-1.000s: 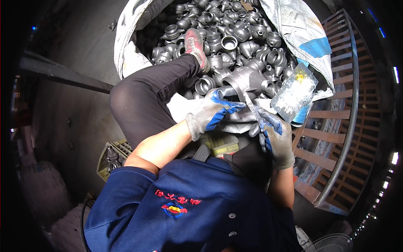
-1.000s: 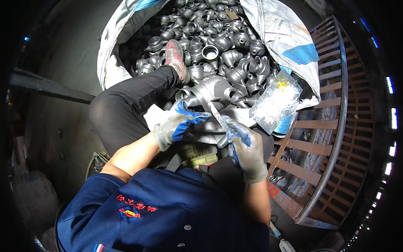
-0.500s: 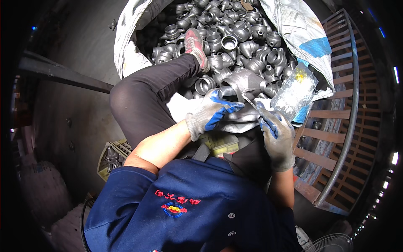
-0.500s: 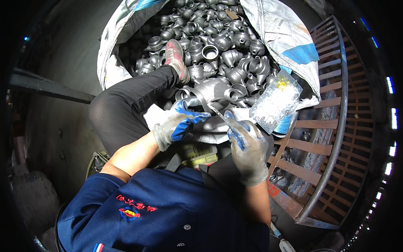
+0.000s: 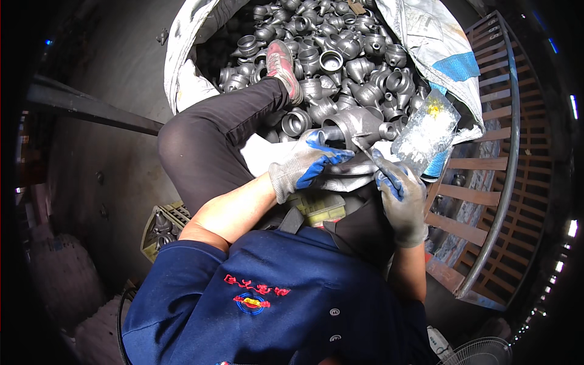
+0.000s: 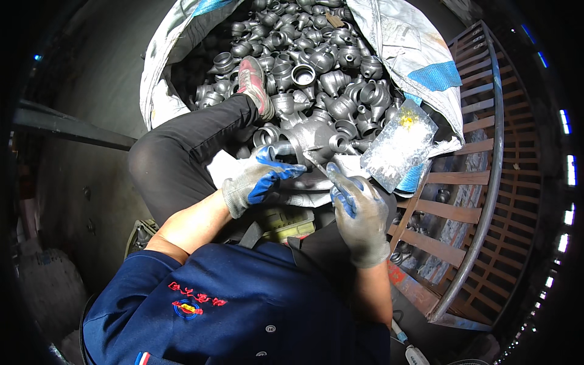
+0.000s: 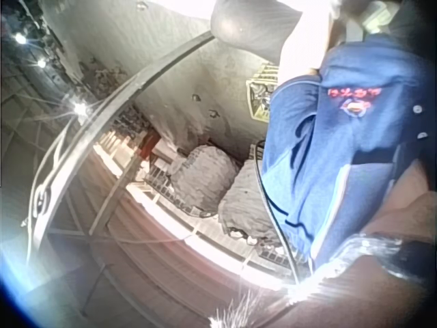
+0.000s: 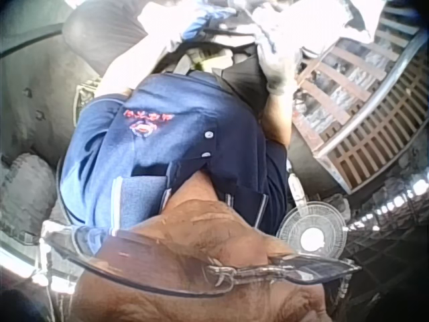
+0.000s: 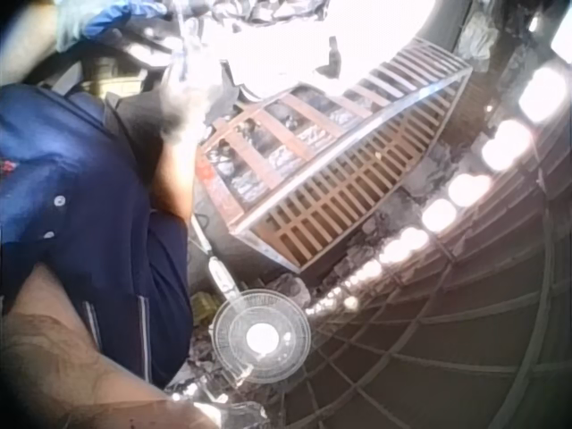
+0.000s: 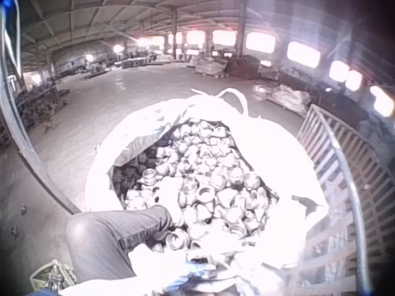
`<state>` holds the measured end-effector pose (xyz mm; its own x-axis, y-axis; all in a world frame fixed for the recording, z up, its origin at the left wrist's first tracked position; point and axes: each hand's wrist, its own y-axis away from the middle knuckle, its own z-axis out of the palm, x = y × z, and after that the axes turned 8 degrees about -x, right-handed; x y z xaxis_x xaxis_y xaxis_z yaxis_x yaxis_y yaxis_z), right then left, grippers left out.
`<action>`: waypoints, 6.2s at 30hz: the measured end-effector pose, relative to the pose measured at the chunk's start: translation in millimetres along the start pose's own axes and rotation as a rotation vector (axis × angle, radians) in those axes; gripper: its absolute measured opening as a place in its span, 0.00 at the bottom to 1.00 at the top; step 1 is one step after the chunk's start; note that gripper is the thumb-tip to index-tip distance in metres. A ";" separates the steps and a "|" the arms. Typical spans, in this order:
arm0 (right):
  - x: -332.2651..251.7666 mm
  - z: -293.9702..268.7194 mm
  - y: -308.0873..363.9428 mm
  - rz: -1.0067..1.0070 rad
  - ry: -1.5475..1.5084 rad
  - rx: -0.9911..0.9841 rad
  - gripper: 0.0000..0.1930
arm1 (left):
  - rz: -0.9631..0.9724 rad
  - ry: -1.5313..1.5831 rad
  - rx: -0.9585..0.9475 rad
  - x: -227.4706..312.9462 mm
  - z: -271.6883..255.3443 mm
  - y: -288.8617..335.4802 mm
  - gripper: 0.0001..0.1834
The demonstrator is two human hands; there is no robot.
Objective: Inspecting and cleaning burrs from metal castings using a hand file.
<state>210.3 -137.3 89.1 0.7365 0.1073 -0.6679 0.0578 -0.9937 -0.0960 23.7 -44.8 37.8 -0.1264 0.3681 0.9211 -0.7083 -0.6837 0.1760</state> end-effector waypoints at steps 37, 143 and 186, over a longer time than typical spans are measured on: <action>-7.3 14.0 4.9 0.203 -0.670 0.295 0.15 | 0.378 -0.550 -0.076 -13.8 12.8 1.3 0.14; 171.6 -272.4 162.9 0.498 -0.034 1.069 0.10 | -0.044 -1.182 0.253 -97.5 -89.1 -146.6 0.33; 31.5 5.9 -49.4 0.078 -0.744 0.042 0.14 | -0.055 0.041 -0.068 38.3 -26.6 -11.4 0.09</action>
<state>226.7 -84.7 68.5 0.0859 0.0452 -0.9953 -0.0130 -0.9988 -0.0465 8.5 -6.1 61.9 -0.1134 0.4302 0.8956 -0.7604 -0.6177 0.2004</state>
